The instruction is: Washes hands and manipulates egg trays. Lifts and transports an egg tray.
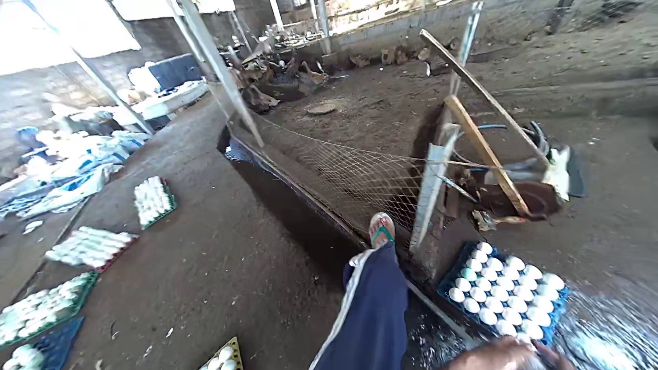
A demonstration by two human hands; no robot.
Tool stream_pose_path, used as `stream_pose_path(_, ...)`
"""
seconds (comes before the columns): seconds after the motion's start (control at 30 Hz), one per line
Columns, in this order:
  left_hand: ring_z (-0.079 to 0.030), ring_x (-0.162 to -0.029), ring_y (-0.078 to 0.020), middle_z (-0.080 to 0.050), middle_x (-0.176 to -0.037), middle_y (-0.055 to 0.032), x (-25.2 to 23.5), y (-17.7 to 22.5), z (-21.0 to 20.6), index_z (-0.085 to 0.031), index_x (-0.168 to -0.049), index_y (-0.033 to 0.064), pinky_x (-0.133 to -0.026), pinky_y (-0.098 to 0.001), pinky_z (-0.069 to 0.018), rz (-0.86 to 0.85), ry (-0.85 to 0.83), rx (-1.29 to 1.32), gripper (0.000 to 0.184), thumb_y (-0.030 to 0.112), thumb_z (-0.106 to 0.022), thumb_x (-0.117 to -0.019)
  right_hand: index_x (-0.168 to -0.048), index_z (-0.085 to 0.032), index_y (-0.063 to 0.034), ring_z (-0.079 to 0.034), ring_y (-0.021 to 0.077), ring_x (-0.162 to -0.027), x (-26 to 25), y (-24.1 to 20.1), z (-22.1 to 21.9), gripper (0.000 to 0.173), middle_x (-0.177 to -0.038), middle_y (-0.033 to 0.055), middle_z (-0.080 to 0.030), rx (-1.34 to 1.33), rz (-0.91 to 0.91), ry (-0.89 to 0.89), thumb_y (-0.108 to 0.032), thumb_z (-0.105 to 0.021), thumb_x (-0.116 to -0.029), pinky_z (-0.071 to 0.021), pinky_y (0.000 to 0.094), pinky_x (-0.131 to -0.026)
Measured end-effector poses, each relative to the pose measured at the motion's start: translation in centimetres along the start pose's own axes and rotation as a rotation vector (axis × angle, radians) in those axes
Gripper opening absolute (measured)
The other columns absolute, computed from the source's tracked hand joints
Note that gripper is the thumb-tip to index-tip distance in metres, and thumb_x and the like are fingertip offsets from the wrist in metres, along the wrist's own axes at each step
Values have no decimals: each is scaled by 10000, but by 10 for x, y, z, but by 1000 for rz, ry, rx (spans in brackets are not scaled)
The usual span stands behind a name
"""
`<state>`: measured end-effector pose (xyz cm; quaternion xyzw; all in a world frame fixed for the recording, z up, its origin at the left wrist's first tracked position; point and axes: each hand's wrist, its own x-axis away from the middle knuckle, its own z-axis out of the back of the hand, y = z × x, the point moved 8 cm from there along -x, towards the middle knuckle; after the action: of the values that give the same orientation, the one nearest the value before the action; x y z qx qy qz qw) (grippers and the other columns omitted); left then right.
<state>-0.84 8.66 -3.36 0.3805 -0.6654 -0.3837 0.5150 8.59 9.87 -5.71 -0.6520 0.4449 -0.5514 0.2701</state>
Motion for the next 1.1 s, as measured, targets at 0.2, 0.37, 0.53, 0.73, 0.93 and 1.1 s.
stream_pose_path(0.2, -617, -1030, -268, -627, -1197, -231, 9, 5, -5, -522, -1378, -58, -906, -445, -512, 117, -26, -132, 441, 223, -302, -1119, -1423, -498, 28, -615, 309, -1114, 18, -19, -6, 413, -1265, 250, -613, 347, 106, 316, -175, -409, -1075, -503, 513, -941)
stream_pose_path(0.37, -408, -473, -67, -477, -661, 23, -14, -31, 7, -527, -1119, 100, -430, -222, -364, 311, -68, -2, 430, 410, -229, -1118, -1549, -325, -86, -659, 264, -797, -17, 40, 28, 476, -1122, 214, -631, 244, -293, 162, -167, -391, -1085, -577, 451, -691)
stream_pose_path(0.53, -504, -520, -111, -543, -687, -9, -49, -44, 39, -562, -1105, 102, -484, -263, -458, 353, -28, 53, 410, 419, -302, -1099, -1486, -428, -172, -482, 49, -560, 5, 78, -6, 486, -1017, 28, -629, 272, -430, -437, -219, -566, -1022, -420, 222, -491)
stream_pose_path(0.73, -660, -787, -204, -610, -1151, -177, -113, -28, 66, -363, -1477, 22, -705, -354, -583, 247, -23, -185, 488, 124, -548, -1037, -1280, -614, -41, -601, 69, -722, -28, 100, -22, 336, -1036, 70, -711, 277, -169, -332, -297, -520, -1084, -499, 255, -653)
stream_pose_path(0.93, -681, -1001, -362, -628, -1204, -280, -223, 6, 105, -412, -1454, -12, -909, -519, -557, 171, 170, -755, 713, 265, -773, -905, -1377, -542, -14, -558, 119, -675, -52, 110, -14, 366, -877, 84, -616, 113, 22, 33, -228, -474, -1088, -518, 315, -653)
stream_pose_path(1.1, -538, -1289, -450, -583, -1338, -293, -317, 33, 110, -561, -1400, 32, -1092, -615, -412, -9, 133, -1119, 600, 302, -775, -908, -1577, -284, -65, -642, 171, -681, -64, 111, -20, 568, -1091, 144, -648, -29, 39, 95, -135, -490, -1053, -572, 342, -578)
